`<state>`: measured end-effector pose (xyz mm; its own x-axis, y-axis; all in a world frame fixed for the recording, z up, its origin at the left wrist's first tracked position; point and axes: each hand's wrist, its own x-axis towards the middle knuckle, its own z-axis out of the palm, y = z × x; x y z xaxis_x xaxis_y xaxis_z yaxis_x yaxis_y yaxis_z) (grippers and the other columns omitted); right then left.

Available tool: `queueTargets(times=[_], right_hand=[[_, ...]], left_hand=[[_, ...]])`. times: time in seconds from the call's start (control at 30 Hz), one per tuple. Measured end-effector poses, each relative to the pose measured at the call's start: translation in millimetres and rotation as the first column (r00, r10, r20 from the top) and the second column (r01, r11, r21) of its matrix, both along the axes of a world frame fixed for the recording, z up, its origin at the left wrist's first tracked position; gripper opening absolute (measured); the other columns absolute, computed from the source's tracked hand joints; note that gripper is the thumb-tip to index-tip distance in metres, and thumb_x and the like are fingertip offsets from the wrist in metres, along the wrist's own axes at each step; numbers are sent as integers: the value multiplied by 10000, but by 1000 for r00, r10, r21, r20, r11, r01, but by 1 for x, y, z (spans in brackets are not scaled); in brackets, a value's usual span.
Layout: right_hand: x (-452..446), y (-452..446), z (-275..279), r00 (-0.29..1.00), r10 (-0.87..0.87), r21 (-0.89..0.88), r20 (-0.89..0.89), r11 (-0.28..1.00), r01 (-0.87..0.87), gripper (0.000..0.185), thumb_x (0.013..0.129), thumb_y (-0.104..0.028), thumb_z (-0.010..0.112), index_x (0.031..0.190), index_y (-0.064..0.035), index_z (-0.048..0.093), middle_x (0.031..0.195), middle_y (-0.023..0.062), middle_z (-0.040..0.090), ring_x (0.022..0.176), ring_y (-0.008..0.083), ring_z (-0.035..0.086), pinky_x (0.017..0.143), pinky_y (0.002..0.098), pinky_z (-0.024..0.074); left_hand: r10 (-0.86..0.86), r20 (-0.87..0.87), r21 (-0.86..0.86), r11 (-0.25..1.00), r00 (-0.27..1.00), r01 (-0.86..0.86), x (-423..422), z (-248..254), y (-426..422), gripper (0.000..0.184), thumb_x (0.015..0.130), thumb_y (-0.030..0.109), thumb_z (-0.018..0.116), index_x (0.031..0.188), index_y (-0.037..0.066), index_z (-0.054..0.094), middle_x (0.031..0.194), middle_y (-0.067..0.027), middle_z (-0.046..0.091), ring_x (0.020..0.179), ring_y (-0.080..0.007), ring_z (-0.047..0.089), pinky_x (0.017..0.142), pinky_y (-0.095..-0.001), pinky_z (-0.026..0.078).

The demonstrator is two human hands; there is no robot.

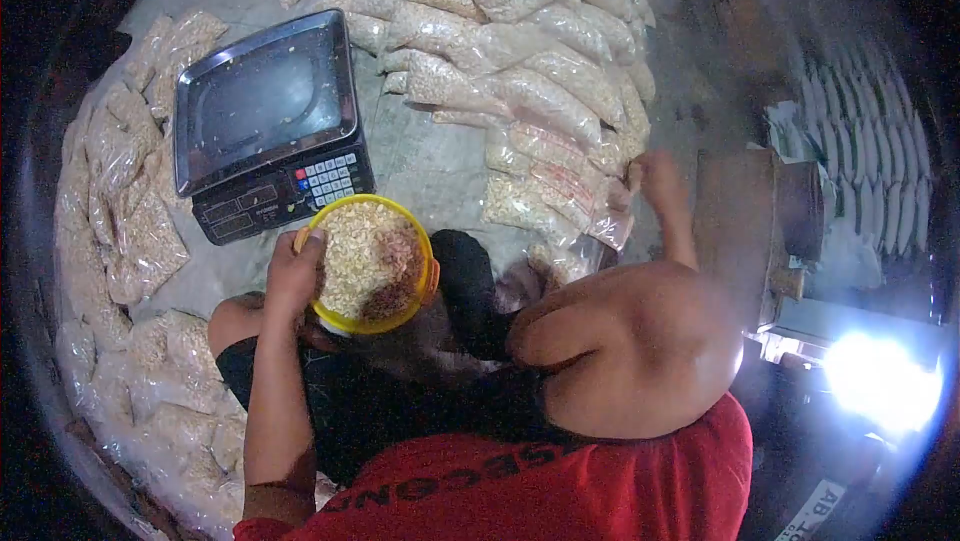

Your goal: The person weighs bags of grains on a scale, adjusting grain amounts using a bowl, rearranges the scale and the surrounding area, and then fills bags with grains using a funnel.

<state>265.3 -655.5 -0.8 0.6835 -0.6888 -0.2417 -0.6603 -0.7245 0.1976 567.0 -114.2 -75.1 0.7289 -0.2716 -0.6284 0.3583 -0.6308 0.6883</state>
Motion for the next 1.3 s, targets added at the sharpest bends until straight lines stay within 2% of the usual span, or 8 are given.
queueTargets(times=[0.1,0.17,0.23,0.3,0.53,1.03,1.13,1.3], right_hand=[[9,44,-26,907,131,-129,401,988,-86,164,852,-117,645,963,-12,704,928,232,668,941,450,646,850,498,527],[31,101,-44,907,10,144,421,986,-78,187,865,-151,646,973,-4,685,950,249,642,953,450,625,855,510,512],[48,149,-67,878,227,314,422,872,-376,260,853,-215,712,996,1,679,979,242,642,967,432,618,873,522,499],[63,203,-47,780,202,203,593,899,-388,369,815,-279,779,1062,-19,691,975,234,642,961,421,615,900,521,494],[1,166,-52,973,-232,365,3,906,214,469,826,-375,794,1146,-48,694,1107,215,676,1045,416,654,930,506,529],[-38,153,-56,942,-283,414,181,891,187,252,936,-314,639,1028,-88,701,1006,201,719,961,418,696,835,500,540],[-33,159,-53,908,-215,470,360,882,23,243,950,-307,637,1005,-77,691,985,189,727,946,415,699,829,481,547],[-5,163,28,805,-277,509,526,860,-37,203,972,-252,652,1042,-66,691,939,171,734,897,334,722,813,428,555]], left_hand=[[-28,48,37,999,998,27,5,-2,2,522,973,440,646,1218,-20,620,990,-144,711,829,-210,668,759,-357,530],[-64,78,97,994,995,56,7,-4,3,501,977,425,645,1212,-18,621,972,-140,712,814,-201,666,748,-355,531],[3,12,33,999,1000,-3,6,-11,2,443,991,383,633,1175,-19,624,927,-132,707,793,-204,665,736,-364,535],[-24,22,70,997,999,22,4,22,-10,416,996,368,626,1149,-19,629,899,-122,700,769,-198,658,714,-361,531],[-5,-77,0,1000,997,5,10,-17,16,385,998,341,616,1124,-23,624,813,-82,669,633,-157,610,593,-343,500],[-139,127,100,987,982,127,4,-4,2,496,964,410,638,1187,-32,621,966,-148,711,873,-245,680,801,-378,528],[-132,112,111,987,985,119,2,20,-7,512,962,421,638,1202,-30,618,988,-158,718,894,-255,689,815,-375,531],[-107,108,41,994,988,103,5,-12,5,510,961,417,643,1213,-26,617,972,-157,715,869,-268,691,789,-387,536]])
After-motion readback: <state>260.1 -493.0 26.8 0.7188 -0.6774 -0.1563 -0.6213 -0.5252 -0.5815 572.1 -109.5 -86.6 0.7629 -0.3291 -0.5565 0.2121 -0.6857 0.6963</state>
